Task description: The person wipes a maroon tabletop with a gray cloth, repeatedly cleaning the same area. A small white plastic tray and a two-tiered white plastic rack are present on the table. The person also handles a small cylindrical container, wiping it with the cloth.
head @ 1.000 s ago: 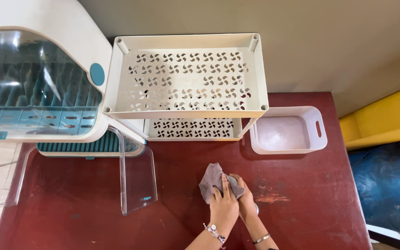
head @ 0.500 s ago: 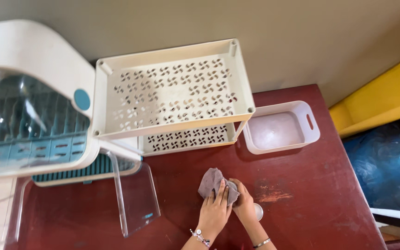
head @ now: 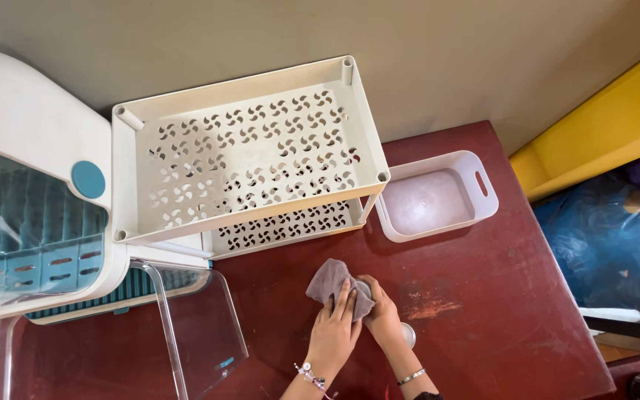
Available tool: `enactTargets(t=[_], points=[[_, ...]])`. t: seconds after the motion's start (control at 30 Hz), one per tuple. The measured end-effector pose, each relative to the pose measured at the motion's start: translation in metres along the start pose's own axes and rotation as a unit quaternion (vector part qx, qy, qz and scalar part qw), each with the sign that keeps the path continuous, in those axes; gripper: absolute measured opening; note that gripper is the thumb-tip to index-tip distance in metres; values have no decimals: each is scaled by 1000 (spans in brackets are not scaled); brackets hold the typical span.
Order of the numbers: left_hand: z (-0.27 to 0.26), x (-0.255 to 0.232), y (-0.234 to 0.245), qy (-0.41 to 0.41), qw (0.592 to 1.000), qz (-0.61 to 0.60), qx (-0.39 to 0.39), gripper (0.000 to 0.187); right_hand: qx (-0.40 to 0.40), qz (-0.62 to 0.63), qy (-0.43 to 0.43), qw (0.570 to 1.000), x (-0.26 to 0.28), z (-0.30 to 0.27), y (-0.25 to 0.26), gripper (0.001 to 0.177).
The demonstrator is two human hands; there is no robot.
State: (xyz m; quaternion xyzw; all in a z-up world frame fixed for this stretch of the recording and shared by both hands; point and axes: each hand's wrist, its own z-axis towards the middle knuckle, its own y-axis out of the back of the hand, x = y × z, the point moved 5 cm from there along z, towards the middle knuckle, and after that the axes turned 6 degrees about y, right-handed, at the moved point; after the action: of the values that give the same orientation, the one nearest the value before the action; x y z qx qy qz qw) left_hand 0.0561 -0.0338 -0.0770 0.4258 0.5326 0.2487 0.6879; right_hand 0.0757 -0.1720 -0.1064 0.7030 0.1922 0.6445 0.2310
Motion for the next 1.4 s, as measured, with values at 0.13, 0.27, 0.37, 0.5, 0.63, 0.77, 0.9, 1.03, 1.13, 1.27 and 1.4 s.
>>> enactTargets(t=[0.13,0.27,0.37,0.5,0.63,0.77,0.9,1.03,1.13,1.27,1.4], points=[[-1,0,0,9,1000,11,12,54,-2,50,28,998,11,2,4,67],[0,-3,-6,-6,999,50,-16,56,-23,63,58,996,18,2,9,64],[-2,-2,-16,-11,996,85,-39,56,-10,15,35,999,18,1,9,62],[0,-5,-27,7,990,133,-54,54,-2,-22,22,999,25,2,12,56],[0,-9,-28,-2,985,157,-72,52,-2,-32,19,999,30,1,17,53],[-4,-10,-19,-11,987,130,-89,54,3,-48,-3,999,27,2,13,53],[-16,-8,-6,-36,989,67,-128,55,19,-20,-1,1000,27,4,16,62],[-41,26,-16,23,961,-268,-63,54,87,21,-2,996,27,14,19,70],[-72,72,-39,317,799,-505,-79,38,144,62,-7,988,30,18,24,76],[-93,97,-30,430,778,-440,-127,39,184,43,-30,982,27,13,20,78],[-58,47,0,183,905,-347,-163,47,181,11,2,983,12,2,6,79]])
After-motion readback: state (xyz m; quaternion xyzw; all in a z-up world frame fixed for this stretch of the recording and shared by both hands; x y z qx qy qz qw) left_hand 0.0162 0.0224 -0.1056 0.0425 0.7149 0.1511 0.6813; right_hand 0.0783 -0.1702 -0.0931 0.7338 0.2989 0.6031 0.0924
